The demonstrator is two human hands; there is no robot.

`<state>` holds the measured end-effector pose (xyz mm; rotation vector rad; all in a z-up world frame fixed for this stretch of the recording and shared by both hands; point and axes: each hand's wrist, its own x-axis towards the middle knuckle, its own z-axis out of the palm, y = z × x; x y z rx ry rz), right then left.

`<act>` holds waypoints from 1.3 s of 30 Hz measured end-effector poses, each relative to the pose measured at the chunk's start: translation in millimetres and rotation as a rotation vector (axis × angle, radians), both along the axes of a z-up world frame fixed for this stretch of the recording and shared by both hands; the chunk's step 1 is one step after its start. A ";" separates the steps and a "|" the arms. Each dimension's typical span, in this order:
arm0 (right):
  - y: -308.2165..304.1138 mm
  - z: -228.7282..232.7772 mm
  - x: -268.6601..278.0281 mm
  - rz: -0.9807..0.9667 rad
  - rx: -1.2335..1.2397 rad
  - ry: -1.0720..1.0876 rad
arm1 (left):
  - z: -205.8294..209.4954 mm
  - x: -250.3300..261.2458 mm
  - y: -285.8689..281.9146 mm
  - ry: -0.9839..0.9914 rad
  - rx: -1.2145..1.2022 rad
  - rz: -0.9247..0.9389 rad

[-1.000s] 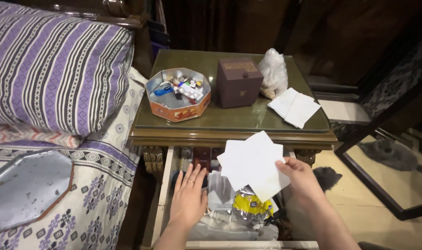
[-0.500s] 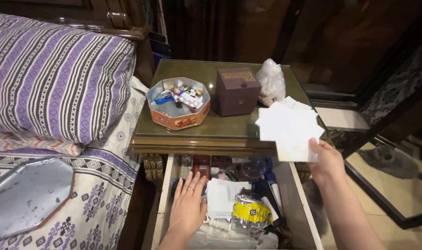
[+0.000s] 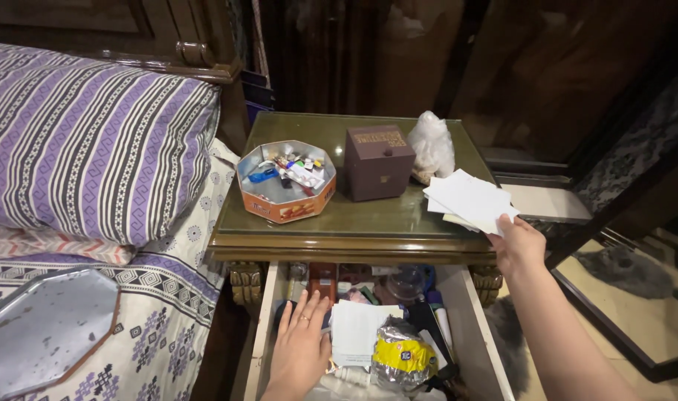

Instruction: Searching through a cluttered nightstand drawer and placing items on top of the nightstand.

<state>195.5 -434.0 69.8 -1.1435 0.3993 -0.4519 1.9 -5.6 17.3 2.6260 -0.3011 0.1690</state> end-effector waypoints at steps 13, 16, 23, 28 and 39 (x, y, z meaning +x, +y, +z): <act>-1.9 -22.4 18.9 -0.018 -0.144 -0.134 | 2.1 0.7 0.7 0.011 -0.004 0.001; 12.2 -4.3 8.4 0.011 -0.171 -0.148 | 0.5 0.0 1.0 -0.033 -0.004 -0.003; 33.6 15.8 -11.2 0.103 -0.253 -0.008 | 0.5 0.4 -0.3 -0.032 -0.015 0.010; 52.0 30.0 -33.6 0.058 -0.387 0.156 | -2.7 0.4 -0.9 -0.017 -0.014 0.014; 51.0 -61.1 -37.4 -0.007 -0.861 0.011 | -5.3 -1.7 -1.1 -0.092 -0.034 0.016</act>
